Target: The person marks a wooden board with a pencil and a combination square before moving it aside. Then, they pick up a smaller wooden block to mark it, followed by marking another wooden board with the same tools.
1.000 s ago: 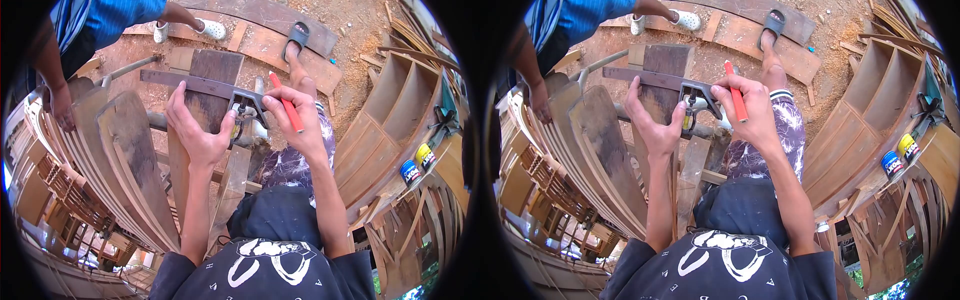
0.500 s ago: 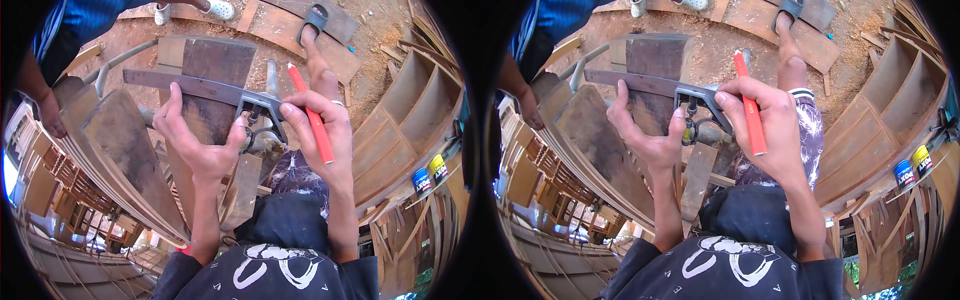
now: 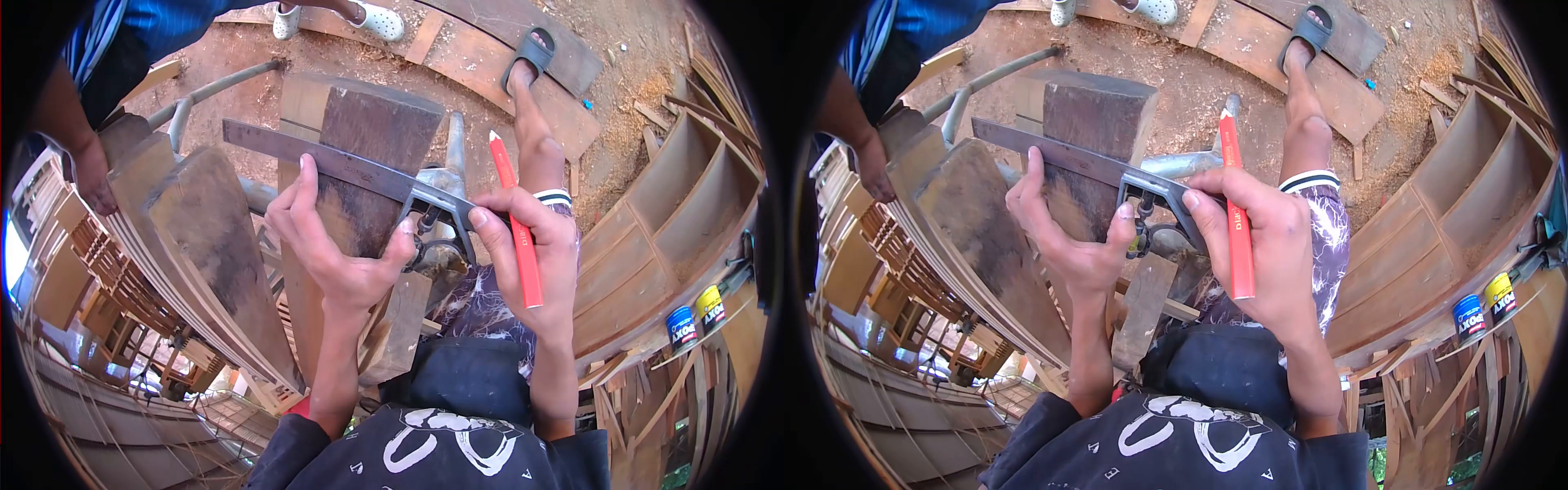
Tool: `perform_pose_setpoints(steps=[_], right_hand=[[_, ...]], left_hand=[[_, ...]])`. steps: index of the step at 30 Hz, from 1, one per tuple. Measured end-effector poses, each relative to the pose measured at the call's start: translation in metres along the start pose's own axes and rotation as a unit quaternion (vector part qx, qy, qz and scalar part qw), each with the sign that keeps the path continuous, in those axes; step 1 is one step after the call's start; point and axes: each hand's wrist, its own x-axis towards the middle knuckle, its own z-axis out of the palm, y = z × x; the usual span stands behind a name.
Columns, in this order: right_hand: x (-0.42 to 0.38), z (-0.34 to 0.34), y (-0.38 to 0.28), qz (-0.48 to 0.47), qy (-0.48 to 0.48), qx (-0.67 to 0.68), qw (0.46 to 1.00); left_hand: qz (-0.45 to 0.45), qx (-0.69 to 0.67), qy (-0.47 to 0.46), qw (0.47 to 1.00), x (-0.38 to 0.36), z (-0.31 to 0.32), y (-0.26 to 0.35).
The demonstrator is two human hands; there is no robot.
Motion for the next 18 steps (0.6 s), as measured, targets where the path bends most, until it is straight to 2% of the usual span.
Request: perform_pose_setpoints(steps=[4, 10, 12, 18], right_hand=[[0.004, -0.002, -0.011, 0.004, -0.013, -0.039, 0.999], [0.004, 0.001, -0.002, -0.017, -0.002, -0.007, 1.000], [0.004, -0.003, -0.011, 0.008, -0.017, -0.052, 0.998], [0.008, -0.007, -0.013, -0.012, -0.045, -0.116, 0.992]], left_hand=[[-0.010, -0.014, 0.006, 1.000, -0.001, 0.001, 0.000], [-0.014, 0.002, 0.000, 1.000, -0.001, 0.000, 0.001], [-0.015, -0.005, 0.002, 1.000, -0.001, 0.001, 0.001], [-0.004, -0.017, 0.018, 1.000, 0.003, -0.001, -0.002]])
